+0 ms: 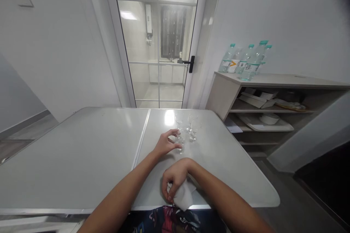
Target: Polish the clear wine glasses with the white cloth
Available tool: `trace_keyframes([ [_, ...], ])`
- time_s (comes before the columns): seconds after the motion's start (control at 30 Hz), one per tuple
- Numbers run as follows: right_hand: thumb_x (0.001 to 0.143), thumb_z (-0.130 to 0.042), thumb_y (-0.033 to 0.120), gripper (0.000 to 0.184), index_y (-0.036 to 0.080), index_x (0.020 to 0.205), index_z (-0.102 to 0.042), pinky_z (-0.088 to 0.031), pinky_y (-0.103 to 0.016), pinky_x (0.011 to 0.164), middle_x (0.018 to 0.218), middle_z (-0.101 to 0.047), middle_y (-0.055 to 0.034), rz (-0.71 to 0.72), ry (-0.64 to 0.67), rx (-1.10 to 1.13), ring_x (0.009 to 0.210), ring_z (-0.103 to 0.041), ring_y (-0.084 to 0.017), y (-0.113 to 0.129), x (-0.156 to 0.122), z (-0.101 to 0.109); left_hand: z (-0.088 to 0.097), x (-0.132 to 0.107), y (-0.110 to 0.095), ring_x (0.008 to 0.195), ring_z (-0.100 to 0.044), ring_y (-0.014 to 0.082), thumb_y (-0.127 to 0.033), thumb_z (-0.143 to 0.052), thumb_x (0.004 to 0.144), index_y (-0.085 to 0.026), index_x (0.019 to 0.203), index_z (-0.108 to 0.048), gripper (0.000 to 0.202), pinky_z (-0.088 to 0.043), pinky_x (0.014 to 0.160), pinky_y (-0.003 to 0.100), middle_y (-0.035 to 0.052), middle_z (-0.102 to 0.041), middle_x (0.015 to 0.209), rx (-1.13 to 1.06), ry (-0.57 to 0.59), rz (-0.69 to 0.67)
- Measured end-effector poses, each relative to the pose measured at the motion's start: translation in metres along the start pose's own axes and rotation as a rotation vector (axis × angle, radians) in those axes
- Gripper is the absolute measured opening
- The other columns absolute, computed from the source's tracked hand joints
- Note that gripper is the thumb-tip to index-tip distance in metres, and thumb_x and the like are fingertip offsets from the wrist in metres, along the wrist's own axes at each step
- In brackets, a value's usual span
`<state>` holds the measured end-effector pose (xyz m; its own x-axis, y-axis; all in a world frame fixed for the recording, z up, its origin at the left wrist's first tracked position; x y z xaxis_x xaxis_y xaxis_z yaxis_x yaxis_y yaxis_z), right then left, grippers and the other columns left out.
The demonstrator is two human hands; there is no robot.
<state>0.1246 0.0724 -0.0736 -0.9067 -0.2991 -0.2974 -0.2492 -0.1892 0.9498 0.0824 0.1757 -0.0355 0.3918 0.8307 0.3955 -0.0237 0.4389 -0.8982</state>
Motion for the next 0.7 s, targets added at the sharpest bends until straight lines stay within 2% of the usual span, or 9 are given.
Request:
trace_keyframes([
  [0.07, 0.082, -0.080, 0.043, 0.031, 0.013, 0.087, -0.076, -0.050, -0.019, 0.083, 0.085, -0.075, -0.0047, 0.002, -0.001, 0.013, 0.083, -0.068, -0.015, 0.000, 0.000, 0.000, 0.012, 0.000, 0.000, 0.088, -0.067, 0.0205, -0.048, -0.076, 0.082, -0.019, 0.107, -0.073, 0.039, -0.053, 0.062, 0.027, 0.0098, -0.074, 0.101, 0.003, -0.130, -0.013],
  [0.1, 0.081, -0.080, 0.045, 0.034, 0.012, 0.087, -0.076, -0.050, -0.019, 0.084, 0.085, -0.075, -0.0051, 0.007, -0.002, 0.016, 0.083, -0.068, -0.015, -0.001, 0.000, 0.000, 0.020, -0.001, 0.001, 0.075, -0.064, 0.0174, -0.051, -0.065, 0.090, -0.017, 0.090, -0.073, 0.035, -0.049, 0.057, 0.026, 0.0080, -0.072, 0.086, -0.002, -0.230, -0.005],
  [0.17, 0.081, -0.080, 0.049, 0.038, 0.012, 0.087, -0.076, -0.050, -0.020, 0.084, 0.086, -0.075, -0.0058, 0.013, -0.002, 0.019, 0.084, -0.068, -0.015, -0.002, 0.000, 0.001, 0.039, -0.004, 0.006, 0.053, -0.047, 0.0119, -0.052, -0.050, 0.098, -0.018, 0.058, -0.055, 0.052, -0.037, 0.048, 0.025, 0.0019, -0.053, 0.056, -0.009, -0.471, 0.048],
  [0.2, 0.080, -0.080, 0.051, 0.040, 0.011, 0.087, -0.076, -0.050, -0.020, 0.084, 0.086, -0.075, -0.0059, 0.013, 0.000, 0.022, 0.083, -0.068, -0.015, -0.003, 0.001, 0.001, 0.049, -0.005, 0.010, 0.046, -0.037, 0.0101, -0.051, -0.050, 0.098, -0.020, 0.052, -0.043, 0.056, -0.030, 0.045, 0.025, -0.0014, -0.041, 0.049, -0.032, -0.580, 0.088],
  [0.27, 0.079, -0.080, 0.053, 0.042, 0.011, 0.085, -0.076, -0.050, -0.019, 0.083, 0.085, -0.075, -0.0055, 0.010, 0.005, 0.031, 0.082, -0.068, -0.015, -0.004, 0.001, 0.001, 0.062, -0.005, 0.017, 0.043, -0.023, 0.0083, -0.048, -0.054, 0.094, -0.022, 0.053, -0.028, 0.056, -0.020, 0.043, 0.025, -0.0056, -0.025, 0.047, -0.164, -0.708, 0.165],
  [0.37, 0.078, -0.081, 0.053, 0.042, 0.012, 0.085, -0.076, -0.049, -0.019, 0.083, 0.085, -0.075, -0.0045, -0.003, 0.000, 0.033, 0.082, -0.068, -0.014, -0.004, 0.001, 0.001, 0.074, -0.001, 0.024, 0.043, -0.016, 0.0077, -0.043, -0.056, 0.091, -0.023, 0.058, -0.021, 0.052, -0.014, 0.042, 0.025, -0.0078, -0.019, 0.049, -0.441, -0.762, 0.198],
  [0.43, 0.079, -0.081, 0.052, 0.041, 0.012, 0.085, -0.076, -0.050, -0.019, 0.083, 0.085, -0.075, -0.0042, -0.010, -0.003, 0.035, 0.082, -0.067, -0.014, -0.002, 0.001, 0.000, 0.078, 0.001, 0.024, 0.043, -0.016, 0.0075, -0.042, -0.058, 0.089, -0.023, 0.059, -0.021, 0.052, -0.014, 0.042, 0.025, -0.0082, -0.018, 0.050, -0.510, -0.782, 0.178],
  [0.6, 0.079, -0.083, 0.043, 0.033, 0.012, 0.084, -0.076, -0.049, -0.019, 0.084, 0.084, -0.075, -0.0035, -0.017, -0.015, 0.048, 0.082, -0.067, -0.014, 0.000, 0.000, 0.001, 0.075, 0.000, 0.016, 0.044, -0.017, 0.0077, -0.041, -0.058, 0.089, -0.023, 0.058, -0.021, 0.051, -0.016, 0.043, 0.025, -0.0074, -0.020, 0.049, -0.434, -0.753, 0.136],
  [0.7, 0.078, -0.084, 0.044, 0.033, 0.012, 0.083, -0.076, -0.049, -0.018, 0.084, 0.085, -0.075, -0.0032, -0.032, -0.017, 0.067, 0.082, -0.068, -0.014, -0.002, 0.001, 0.001, 0.069, -0.001, 0.011, 0.044, -0.018, 0.0083, -0.043, -0.057, 0.090, -0.023, 0.057, -0.021, 0.052, -0.017, 0.044, 0.027, -0.0067, -0.021, 0.049, -0.344, -0.707, 0.124],
])
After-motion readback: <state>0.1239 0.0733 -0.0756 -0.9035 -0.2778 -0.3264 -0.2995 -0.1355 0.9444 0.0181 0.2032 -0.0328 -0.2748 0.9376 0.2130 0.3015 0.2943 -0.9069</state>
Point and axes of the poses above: each hand's wrist, its own x-axis towards the middle knuckle, its own z-axis out of the back of the hand, y = z × x, the point moved 5 cm from there along x, towards the middle knuckle
